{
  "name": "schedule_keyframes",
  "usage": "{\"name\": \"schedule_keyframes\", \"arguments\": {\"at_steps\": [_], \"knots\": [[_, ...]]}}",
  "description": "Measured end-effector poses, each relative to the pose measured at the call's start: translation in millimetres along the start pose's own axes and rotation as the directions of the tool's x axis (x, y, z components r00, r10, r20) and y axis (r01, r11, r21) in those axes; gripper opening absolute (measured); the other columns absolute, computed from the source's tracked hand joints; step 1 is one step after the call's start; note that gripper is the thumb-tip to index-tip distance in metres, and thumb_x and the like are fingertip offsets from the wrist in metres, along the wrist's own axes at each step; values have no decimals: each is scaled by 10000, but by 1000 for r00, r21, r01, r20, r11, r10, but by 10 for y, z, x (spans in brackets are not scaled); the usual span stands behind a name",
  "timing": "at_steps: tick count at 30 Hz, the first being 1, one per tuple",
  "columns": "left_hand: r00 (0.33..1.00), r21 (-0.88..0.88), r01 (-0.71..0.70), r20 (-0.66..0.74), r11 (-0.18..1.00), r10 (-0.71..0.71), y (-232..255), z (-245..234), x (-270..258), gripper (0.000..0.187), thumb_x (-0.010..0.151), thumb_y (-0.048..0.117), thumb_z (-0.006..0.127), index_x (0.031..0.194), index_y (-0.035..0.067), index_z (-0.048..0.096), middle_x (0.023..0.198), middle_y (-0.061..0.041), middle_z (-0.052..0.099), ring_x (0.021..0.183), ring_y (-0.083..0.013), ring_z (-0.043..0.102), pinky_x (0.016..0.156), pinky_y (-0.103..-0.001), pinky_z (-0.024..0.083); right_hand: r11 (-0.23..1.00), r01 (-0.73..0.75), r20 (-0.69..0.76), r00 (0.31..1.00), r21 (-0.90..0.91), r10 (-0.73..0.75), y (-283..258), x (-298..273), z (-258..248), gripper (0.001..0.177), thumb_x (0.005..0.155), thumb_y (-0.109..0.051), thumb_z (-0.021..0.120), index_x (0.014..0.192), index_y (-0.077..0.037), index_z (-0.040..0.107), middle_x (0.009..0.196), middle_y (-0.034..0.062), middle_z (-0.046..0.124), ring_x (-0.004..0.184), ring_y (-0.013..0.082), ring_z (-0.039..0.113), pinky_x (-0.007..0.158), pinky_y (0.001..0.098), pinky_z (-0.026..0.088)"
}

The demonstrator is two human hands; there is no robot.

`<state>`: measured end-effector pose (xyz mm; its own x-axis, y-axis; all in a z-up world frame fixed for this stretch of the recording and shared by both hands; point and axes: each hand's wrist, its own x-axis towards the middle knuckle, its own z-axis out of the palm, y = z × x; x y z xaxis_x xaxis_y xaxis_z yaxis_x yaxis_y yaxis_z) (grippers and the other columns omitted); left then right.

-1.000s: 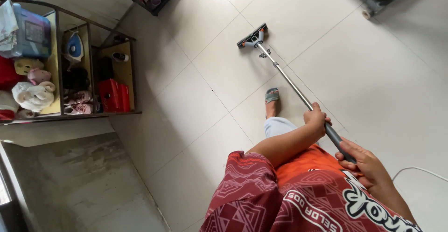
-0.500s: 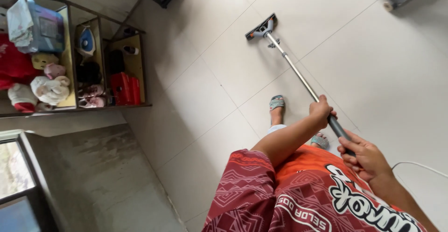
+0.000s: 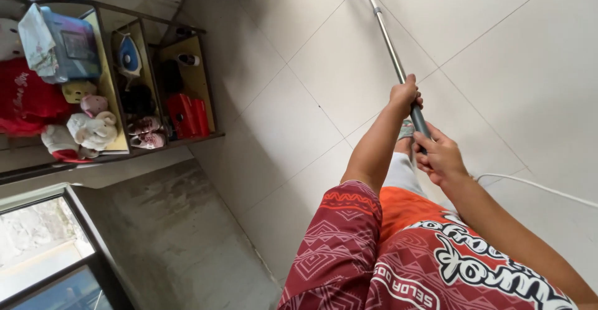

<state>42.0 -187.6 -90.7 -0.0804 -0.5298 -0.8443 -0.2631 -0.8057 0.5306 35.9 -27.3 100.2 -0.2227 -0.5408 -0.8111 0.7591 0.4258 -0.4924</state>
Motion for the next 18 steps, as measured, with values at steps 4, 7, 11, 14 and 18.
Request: {"name": "schedule_keyframes", "arguments": {"at_steps": [4,7,11,14,18], "knots": [[1000,-40,-4,24,999,5,171,-317,-199,476,1031,386,501,969,-82,559,656,-76,526,452,-197,574,415,-413,547,998,-6,11,1000,-61,6,24,-102,315,563,1042,-149,623,1566,-160,418,753,107,511,462,108,408,329,260,331],[1000,-119,26,21,993,-23,102,-450,-429,469,1019,394,526,999,-73,566,679,-79,506,468,-176,551,427,-399,530,990,-20,24,999,-139,24,67,-299,386,606,1014,-131,635,1574,-163,406,726,132,493,463,149,414,327,296,326],[999,-251,7,-31,968,-15,-388,-484,-585,427,1007,389,552,954,-35,574,637,-67,501,442,-174,539,400,-390,514,973,-53,38,997,-223,64,274,-645,204,600,1002,-132,652,1558,-182,435,730,151,500,477,174,432,343,321,344],[999,-320,9,-33,948,-21,-637,-396,-931,428,1015,405,544,961,-18,574,639,-68,514,441,-176,545,404,-409,513,963,-65,50,996,-263,80,318,-996,-81,628,997,-149,662,1573,-163,412,748,153,507,494,164,425,350,309,324],[999,-395,22,-34,918,-38,-1255,-115,-1270,448,1044,433,495,1016,-11,551,676,-67,537,468,-164,570,437,-420,532,956,-79,52,994,-284,98,384,-1579,-576,591,992,-173,664,1541,-134,451,768,146,525,513,129,429,353,268,291]]}}
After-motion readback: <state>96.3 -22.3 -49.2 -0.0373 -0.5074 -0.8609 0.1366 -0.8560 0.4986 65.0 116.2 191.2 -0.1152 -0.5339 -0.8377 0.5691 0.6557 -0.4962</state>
